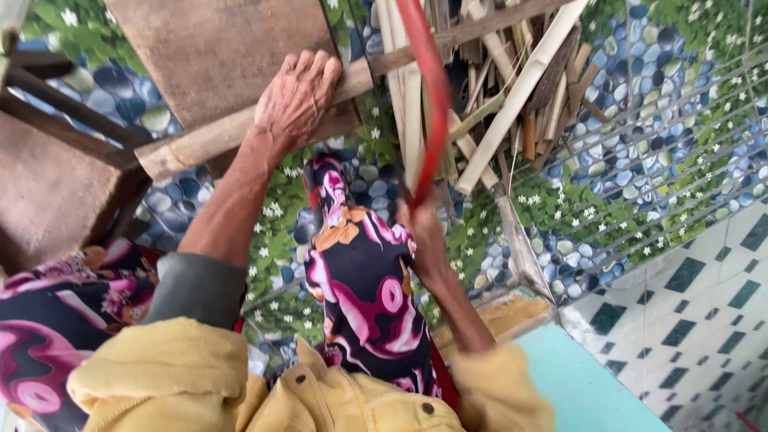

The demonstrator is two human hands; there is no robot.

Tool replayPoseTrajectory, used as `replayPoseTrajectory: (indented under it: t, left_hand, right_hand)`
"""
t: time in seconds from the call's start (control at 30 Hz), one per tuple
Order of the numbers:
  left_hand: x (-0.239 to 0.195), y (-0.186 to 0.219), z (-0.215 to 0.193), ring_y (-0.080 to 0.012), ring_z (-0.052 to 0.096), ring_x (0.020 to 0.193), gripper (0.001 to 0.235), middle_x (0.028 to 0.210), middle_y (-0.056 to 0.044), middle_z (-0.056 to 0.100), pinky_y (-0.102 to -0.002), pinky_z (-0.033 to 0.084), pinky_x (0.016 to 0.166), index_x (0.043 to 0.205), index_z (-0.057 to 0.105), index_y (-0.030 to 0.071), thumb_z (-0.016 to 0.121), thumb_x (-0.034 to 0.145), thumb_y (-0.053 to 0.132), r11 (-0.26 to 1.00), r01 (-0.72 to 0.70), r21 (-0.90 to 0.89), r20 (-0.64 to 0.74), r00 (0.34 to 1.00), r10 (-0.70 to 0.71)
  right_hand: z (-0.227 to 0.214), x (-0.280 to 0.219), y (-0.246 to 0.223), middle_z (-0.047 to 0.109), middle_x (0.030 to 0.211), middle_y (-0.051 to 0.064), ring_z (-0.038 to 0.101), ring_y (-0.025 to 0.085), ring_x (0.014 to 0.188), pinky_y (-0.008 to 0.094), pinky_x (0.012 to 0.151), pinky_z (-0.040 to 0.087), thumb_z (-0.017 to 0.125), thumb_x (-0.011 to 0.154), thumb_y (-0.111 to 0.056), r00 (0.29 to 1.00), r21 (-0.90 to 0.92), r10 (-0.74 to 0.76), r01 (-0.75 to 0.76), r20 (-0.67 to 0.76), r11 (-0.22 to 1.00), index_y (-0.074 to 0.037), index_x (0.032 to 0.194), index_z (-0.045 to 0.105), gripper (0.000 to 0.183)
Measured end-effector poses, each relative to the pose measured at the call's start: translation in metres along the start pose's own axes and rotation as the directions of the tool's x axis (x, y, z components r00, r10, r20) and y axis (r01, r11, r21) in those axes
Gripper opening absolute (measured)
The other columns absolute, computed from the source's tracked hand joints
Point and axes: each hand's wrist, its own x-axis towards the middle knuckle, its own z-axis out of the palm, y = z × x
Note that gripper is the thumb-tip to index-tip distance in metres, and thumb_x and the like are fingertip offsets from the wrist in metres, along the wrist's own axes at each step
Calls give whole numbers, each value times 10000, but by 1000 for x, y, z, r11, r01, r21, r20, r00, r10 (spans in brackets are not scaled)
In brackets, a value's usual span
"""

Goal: The person sits on the floor and uses a red bow saw to cut a long wooden plank resting on a wooden frame. They repeatedly reposition the plank and continue sawing through it.

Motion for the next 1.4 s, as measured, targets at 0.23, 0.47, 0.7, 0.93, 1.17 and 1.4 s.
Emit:
replayPoseTrajectory:
  t: [0.23,0.47,0.7,0.93,1.17,1.4]
  left_hand:
    - [2,0,-11,-226,519,917,416,1057,-76,526,-337,427,799,1164,453,125,712,856,231,999,35,-17,21,999,-34]
    - [-8,6,-6,-215,481,908,347,1039,-70,506,-329,414,804,1169,465,113,641,938,302,1000,18,-16,-9,1000,-18]
    - [2,1,-19,-220,505,917,350,1061,-52,521,-315,427,803,1190,472,111,617,882,195,998,12,57,-91,996,-6]
    - [-7,8,-8,-217,500,889,227,1050,-68,526,-340,418,787,1195,473,133,551,994,202,997,53,-56,62,997,-50]
    - [2,0,-3,-214,506,870,238,1016,-70,527,-321,433,775,1141,477,125,536,1047,336,998,45,-32,-39,998,-46]
    - [-1,4,-12,-216,489,911,422,1070,-67,507,-332,404,808,1201,448,121,690,875,237,999,49,-2,-3,999,-49]
  right_hand:
    - [13,42,-23,674,864,304,643,577,776,570,638,433,440,1028,-377,969,-103,-214,201,-125,974,-112,1318,338,406]
    - [1,-31,60,713,857,232,677,453,664,551,573,525,472,1051,-321,998,-142,11,-20,-61,990,-123,1285,351,330]
    - [40,90,-32,672,699,266,638,501,552,546,480,419,476,1053,-342,945,-122,-255,234,-206,965,-136,1249,334,318]
    - [-6,-34,40,737,1012,231,689,517,921,547,753,486,451,988,-436,990,-193,127,-136,-57,972,-132,1370,431,489]
    - [3,0,40,603,757,101,573,273,518,438,471,491,425,1045,-358,999,-121,-26,20,-47,992,-63,1362,379,435]
    - [28,79,23,704,805,294,662,517,643,575,558,473,475,1044,-355,944,-227,-288,249,-158,942,-66,1460,280,543]
